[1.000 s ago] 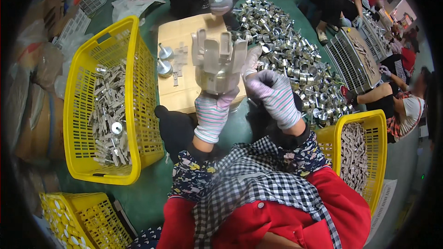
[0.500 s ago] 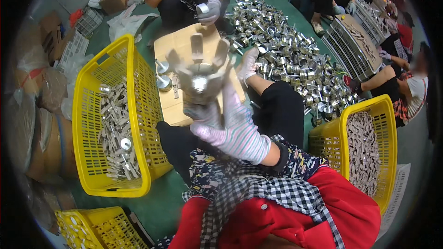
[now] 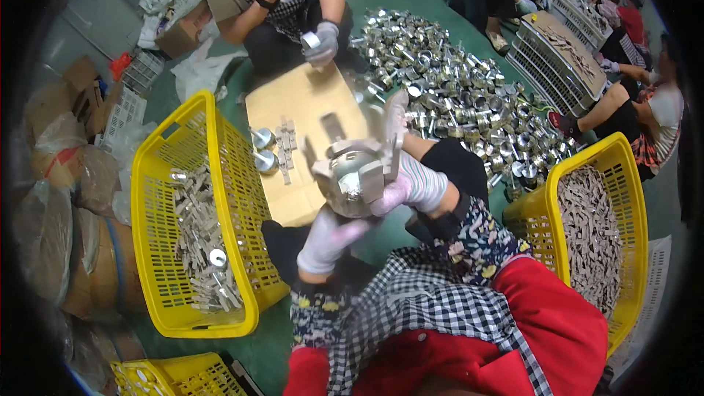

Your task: Assembling and sorting small metal hinge-like components on a workspace.

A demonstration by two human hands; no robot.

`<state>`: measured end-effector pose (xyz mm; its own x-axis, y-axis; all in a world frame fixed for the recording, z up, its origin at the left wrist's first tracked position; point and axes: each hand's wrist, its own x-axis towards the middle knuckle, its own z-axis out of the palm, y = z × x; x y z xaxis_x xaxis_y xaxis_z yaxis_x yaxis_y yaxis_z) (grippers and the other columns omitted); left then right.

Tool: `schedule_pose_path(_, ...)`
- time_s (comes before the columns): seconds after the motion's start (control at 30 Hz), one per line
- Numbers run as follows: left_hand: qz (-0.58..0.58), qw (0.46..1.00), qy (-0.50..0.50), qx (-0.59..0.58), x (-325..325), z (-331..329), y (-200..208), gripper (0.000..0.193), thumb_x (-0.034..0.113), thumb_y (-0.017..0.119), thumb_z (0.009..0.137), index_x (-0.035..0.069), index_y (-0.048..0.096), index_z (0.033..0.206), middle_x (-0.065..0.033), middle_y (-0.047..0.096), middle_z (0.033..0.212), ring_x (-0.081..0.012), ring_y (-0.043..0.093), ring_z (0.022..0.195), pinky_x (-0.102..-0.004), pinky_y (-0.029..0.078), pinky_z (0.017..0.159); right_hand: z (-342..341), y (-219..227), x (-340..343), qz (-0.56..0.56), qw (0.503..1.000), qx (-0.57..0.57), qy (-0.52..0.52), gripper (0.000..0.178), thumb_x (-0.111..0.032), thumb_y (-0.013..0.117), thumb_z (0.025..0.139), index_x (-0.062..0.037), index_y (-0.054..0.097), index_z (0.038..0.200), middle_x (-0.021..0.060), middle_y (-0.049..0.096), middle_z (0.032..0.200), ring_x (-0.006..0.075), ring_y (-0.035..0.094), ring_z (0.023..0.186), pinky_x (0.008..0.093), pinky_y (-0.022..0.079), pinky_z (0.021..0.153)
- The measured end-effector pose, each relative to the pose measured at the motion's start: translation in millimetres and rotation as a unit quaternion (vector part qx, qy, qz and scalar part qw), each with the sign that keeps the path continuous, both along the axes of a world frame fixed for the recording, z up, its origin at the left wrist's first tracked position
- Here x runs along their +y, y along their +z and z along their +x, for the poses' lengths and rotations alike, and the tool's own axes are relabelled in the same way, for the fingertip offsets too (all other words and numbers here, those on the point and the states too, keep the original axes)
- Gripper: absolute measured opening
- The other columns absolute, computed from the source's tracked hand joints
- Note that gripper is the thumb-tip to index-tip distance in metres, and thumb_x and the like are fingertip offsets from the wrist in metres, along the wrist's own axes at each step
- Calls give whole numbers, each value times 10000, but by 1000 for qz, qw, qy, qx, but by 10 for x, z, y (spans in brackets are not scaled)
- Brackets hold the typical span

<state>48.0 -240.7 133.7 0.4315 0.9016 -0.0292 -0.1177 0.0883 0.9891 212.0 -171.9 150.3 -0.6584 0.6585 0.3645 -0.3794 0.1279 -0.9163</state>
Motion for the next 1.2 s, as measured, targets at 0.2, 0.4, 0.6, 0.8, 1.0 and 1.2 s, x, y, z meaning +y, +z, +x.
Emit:
schedule_pose_path(0.2,357,753,520,187,195,372,-701,749,622,329,855,-1,378,1267,-139,463,1234,-247,486,1103,-370,410,919,-263,67,-165,369,862,-170,-303,594,-346,765,608,-77,573,1101,93,538,1138,198,484,1089,374,339,972)
schedule_pose_path(0.4,46,911,325,-251,1,407,-652,775,641,370,826,103,245,1369,-102,356,1340,-239,320,1244,-366,270,1033,-115,40,-268,172,946,-147,-231,718,-419,744,562,-118,516,1174,96,550,1112,236,521,1052,353,351,965)
schedule_pose_path(0.6,88,910,369,-164,-108,606,-401,752,624,352,841,109,230,1374,-99,339,1352,-239,315,1248,-366,263,1036,-157,55,-503,156,927,-77,-333,904,-456,790,549,-19,400,1237,91,578,1061,214,591,925,368,465,851)
schedule_pose_path(0.8,116,898,405,-128,-155,661,-267,729,608,335,857,114,215,1380,-97,323,1364,-239,309,1253,-367,257,1040,-206,-94,-547,-37,972,48,-229,870,-265,839,526,-7,403,1232,82,573,1063,157,561,954,320,401,922)
schedule_pose_path(1.0,118,885,429,-137,-109,679,-310,706,591,318,872,120,199,1385,-94,307,1376,-240,304,1257,-368,250,1044,-27,-64,-195,102,977,-10,-188,1041,-424,835,490,21,333,1285,155,463,1231,224,430,1169,330,351,971)
schedule_pose_path(1.2,155,871,448,-128,-147,770,-300,683,574,301,888,126,184,1390,-91,290,1388,-240,298,1261,-368,244,1048,-62,64,-397,69,967,-28,-242,954,-475,814,508,33,421,1213,150,556,1095,224,535,1030,331,412,899)
